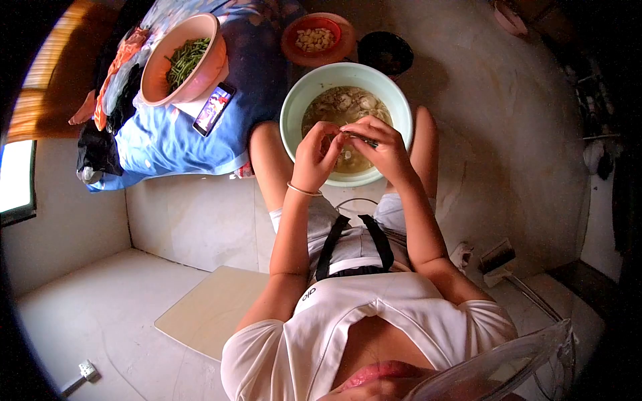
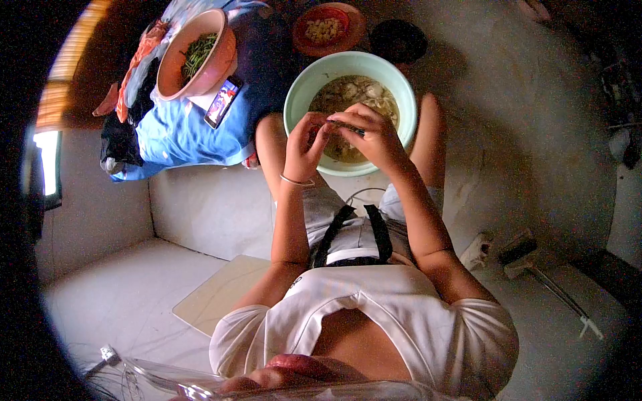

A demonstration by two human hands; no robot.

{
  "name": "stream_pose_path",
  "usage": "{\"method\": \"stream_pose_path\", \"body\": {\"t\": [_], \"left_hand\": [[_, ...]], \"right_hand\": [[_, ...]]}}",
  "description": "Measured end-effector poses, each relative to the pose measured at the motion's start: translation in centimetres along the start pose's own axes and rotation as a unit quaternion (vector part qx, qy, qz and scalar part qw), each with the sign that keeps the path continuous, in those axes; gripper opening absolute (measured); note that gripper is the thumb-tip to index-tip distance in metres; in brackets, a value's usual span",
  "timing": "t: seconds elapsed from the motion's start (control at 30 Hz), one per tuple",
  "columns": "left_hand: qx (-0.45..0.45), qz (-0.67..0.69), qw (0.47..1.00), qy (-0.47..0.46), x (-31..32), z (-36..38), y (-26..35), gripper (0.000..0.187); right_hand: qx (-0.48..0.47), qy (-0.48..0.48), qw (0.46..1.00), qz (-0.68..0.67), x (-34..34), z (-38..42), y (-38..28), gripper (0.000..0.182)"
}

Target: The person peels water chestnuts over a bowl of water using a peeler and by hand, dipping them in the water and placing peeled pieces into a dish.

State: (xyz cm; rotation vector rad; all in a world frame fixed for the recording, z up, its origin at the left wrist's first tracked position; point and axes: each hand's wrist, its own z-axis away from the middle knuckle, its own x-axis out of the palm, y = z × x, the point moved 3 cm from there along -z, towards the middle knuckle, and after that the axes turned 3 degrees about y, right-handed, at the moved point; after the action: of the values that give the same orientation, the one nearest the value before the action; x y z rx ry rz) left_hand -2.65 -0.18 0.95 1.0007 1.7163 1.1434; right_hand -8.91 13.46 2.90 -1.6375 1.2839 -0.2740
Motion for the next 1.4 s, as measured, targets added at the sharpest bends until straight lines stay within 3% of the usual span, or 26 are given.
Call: {"method": "stream_pose_path", "body": {"t": [0.13, 0.33, 0.5, 0.6, 0.9, 1.4], "left_hand": [[-0.004, -0.010, 1.000, 0.005, 0.0, 0.0, 0.7, 0.010], [0.036, -0.150, 0.988, 0.027, 0.0, 0.0, 2.9, 0.013], [0.127, -0.291, 0.948, 0.034, 0.0, 0.2, 3.9, 0.021], [0.111, -0.358, 0.927, 0.025, 0.2, 0.5, 4.5, 0.023], [0.105, -0.368, 0.924, 0.014, 0.4, 0.8, 4.1, 0.025], [0.104, -0.379, 0.917, 0.068, 1.3, 0.9, 4.2, 0.025]], "right_hand": [[0.013, 0.022, 1.000, 0.015, 0.2, 0.1, 0.0, 0.030], [0.021, 0.022, 0.999, 0.040, 0.4, 0.2, 0.0, 0.032], [0.023, 0.031, 0.999, 0.033, 0.9, 0.3, 0.0, 0.032], [0.017, 0.034, 0.999, 0.026, 1.0, 0.2, 0.0, 0.033], [0.031, 0.013, 0.999, 0.023, 1.2, 0.4, 0.4, 0.035], [0.003, 0.075, 0.997, 0.036, 1.7, 0.7, 0.3, 0.036]]}}
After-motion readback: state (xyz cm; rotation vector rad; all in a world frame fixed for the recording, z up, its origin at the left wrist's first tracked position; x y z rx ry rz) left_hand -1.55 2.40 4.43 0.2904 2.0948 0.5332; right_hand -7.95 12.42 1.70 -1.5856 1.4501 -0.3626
